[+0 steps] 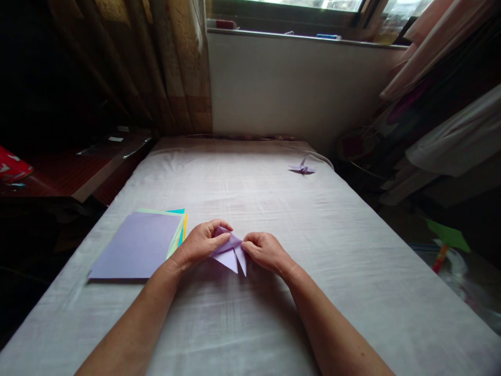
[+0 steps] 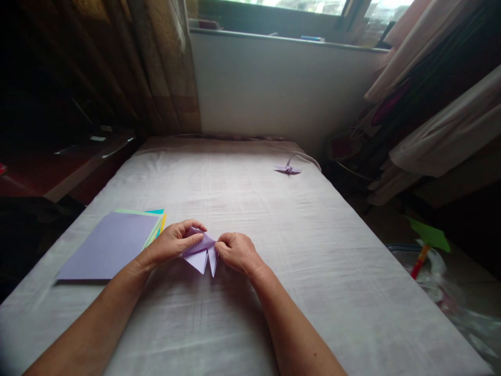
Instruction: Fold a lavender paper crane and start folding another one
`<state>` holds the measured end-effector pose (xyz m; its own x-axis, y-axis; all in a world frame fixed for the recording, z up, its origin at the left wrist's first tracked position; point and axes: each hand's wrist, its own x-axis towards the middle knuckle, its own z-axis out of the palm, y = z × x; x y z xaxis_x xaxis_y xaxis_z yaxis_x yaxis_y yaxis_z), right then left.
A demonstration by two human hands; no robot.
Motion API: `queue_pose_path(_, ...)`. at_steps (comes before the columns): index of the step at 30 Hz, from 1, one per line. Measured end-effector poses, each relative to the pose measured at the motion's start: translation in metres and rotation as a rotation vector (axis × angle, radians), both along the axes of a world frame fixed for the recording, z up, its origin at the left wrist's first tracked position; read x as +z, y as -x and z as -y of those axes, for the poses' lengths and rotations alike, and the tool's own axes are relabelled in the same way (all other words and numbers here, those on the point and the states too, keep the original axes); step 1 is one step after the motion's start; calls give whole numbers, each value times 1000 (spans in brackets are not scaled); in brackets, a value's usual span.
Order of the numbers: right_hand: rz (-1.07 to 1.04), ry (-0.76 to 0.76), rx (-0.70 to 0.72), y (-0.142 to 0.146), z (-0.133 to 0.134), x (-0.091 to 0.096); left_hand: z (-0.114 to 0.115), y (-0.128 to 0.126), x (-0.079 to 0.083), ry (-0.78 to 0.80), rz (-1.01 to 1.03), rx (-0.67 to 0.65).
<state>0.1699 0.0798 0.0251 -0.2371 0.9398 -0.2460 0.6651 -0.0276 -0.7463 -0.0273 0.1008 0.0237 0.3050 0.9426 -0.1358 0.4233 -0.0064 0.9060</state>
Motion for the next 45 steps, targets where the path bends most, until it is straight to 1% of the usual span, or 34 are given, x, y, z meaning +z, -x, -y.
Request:
queue_pose_path(2, -65, 35, -24, -1, -2, -2, 2, -4, 2, -70, -61, 76)
queue_pose_path(4, -197, 90, -69, 0, -2, -4, 5, -10, 4, -197, -169, 187)
queue_pose_path(6, -316, 133, -108, 1, -2, -8, 9, -15, 5, -323, -309, 255)
queue_pose_path(8, -347, 149, -117, 3, -2, -10, 12, -19, 3, -399, -434, 258)
queue_pose_path(10, -330, 153, -114, 3, -1, -12, 14, -22, 0, -424, -494, 233)
queue_pose_path(15, -212, 91, -113, 0, -3, -14, 15, -24, -3, -412, -447, 222)
queue_pose_path(19, -184, 100, -83, -10, -6, -10, 13, -24, 2, -307, -363, 218)
queue_pose_path(22, -214, 132, -35, -17, -7, -8, 13, -23, 4, -241, -315, 173)
queue_pose_path(24, -242, 146, -2, -19, -7, -7, 13, -24, 4, -255, -326, 147)
queue_pose_path(26, -220, 117, 12, -18, -8, -7, 14, -25, 3, -292, -353, 137)
queue_pose_path(30, -6, -35, -78, -14, -8, -6, 17, -27, 3, -318, -403, 139)
queue_pose_path(32, 94, -87, -82, -12, -7, -5, 17, -27, 3, -329, -429, 136)
queue_pose_path(35, 173, -134, -76, -11, -5, -3, 18, -28, 4, -338, -441, 129)
queue_pose_path(38, 176, -135, -127, -10, -4, -3, 19, -30, 2, -343, -414, 131)
queue_pose_path(41, 187, -112, -131, -11, -6, -5, 18, -31, -1, -352, -355, 131)
queue_pose_path(45, 208, -104, -148, -14, -11, -8, 11, -26, -6, -295, -242, 108)
